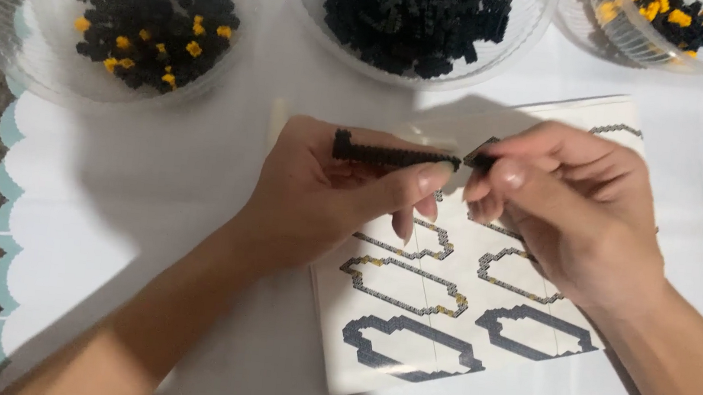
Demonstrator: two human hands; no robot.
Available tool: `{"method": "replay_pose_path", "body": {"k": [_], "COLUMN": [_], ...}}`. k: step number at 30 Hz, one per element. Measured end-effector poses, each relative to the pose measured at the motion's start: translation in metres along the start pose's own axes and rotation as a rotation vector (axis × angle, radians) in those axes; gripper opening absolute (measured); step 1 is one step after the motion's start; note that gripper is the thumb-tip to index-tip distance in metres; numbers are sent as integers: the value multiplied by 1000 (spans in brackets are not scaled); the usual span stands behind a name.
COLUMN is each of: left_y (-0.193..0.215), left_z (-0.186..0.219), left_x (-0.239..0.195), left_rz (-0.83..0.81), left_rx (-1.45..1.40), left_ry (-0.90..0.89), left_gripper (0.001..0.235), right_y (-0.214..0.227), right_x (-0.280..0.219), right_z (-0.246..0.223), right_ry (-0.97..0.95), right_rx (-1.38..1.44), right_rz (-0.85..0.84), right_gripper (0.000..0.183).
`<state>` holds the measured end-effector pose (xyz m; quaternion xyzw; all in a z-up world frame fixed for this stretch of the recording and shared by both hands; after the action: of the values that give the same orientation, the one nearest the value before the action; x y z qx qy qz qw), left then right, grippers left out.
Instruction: Assembling small plastic building blocks into a chain-like structure using hands and a small pressing tool.
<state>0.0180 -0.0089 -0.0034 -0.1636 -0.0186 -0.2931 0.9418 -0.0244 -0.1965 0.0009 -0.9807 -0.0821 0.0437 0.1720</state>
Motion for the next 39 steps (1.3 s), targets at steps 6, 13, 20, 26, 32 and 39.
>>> {"method": "replay_pose_path", "body": {"k": [6, 13, 20, 26, 32, 39], "left_y": [-1, -2, 0, -6, 1, 2], "left_z": [2, 5, 5, 8, -2, 0], "left_x": [0, 1, 0, 0, -3, -2], "left_rz": [47, 13, -18, -13, -168, -174], "left_rx": [39, 44, 34, 54, 179, 267], "left_ry": [60, 65, 73, 60, -97, -45], "left_gripper": [17, 21, 23, 20, 24, 21], "right_y": [3, 1, -11, -2, 1, -10], "right_x": [-1, -3, 1, -4, -3, -5], "right_z": [2, 1, -17, -5, -4, -6], "right_ry": [-16, 105, -82, 105, 157, 51], "right_rx": [-54, -227, 20, -276, -589, -583], "right_rz": [111, 63, 71, 83, -6, 68], "right_gripper": [4, 20, 17, 36, 16, 23]}}
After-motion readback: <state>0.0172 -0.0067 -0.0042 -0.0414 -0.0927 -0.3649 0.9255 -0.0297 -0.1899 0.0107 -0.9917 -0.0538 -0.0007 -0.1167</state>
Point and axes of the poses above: each hand's wrist, its own x-axis towards the middle knuckle, its own y-axis out of the back of the hand, z = x × y, the point moved 2 cm from there along x, towards the middle knuckle, and after that the axes turned 2 degrees about -y, right-handed, at the moved point
